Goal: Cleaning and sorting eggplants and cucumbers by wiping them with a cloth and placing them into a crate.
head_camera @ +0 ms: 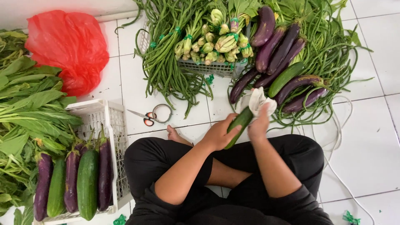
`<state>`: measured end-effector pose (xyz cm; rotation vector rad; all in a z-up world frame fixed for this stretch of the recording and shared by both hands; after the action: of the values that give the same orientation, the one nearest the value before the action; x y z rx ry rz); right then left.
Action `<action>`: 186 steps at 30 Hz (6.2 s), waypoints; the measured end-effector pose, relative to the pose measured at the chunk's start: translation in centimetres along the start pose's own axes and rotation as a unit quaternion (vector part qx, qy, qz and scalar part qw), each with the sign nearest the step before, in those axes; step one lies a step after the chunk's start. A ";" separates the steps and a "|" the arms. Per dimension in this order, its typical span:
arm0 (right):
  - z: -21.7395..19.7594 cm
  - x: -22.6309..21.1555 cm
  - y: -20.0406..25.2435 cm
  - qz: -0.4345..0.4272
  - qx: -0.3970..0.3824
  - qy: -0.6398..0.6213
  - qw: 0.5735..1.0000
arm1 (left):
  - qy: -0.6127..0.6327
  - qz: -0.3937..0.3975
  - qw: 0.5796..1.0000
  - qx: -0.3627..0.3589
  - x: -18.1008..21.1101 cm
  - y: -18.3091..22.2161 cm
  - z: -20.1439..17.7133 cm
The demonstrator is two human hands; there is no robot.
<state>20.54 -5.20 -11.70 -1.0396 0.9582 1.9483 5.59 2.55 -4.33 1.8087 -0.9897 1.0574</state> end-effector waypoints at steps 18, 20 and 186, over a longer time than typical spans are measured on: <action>3.7 -5.2 2.7 0.013 0.053 0.223 0.973 | 0.015 0.049 0.997 0.058 1.4 1.4 -1.7; 2.6 -4.0 0.2 -0.027 -0.109 0.115 0.987 | 0.159 0.046 0.986 0.022 -2.1 0.0 0.7; 6.0 -1.2 5.1 0.168 0.078 0.173 0.967 | 0.350 0.038 0.863 0.361 -5.7 -1.1 -7.9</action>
<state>14.69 -2.83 -6.85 -1.2110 1.5428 1.9476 2.34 11.39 -7.19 1.6717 -0.2060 2.1374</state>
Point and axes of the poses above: each hand's wrist, its own y-axis away from the middle knuckle, its own z-axis out of the palm, x = y × z, the point moved 7 cm from there along -y, towards the middle knuckle
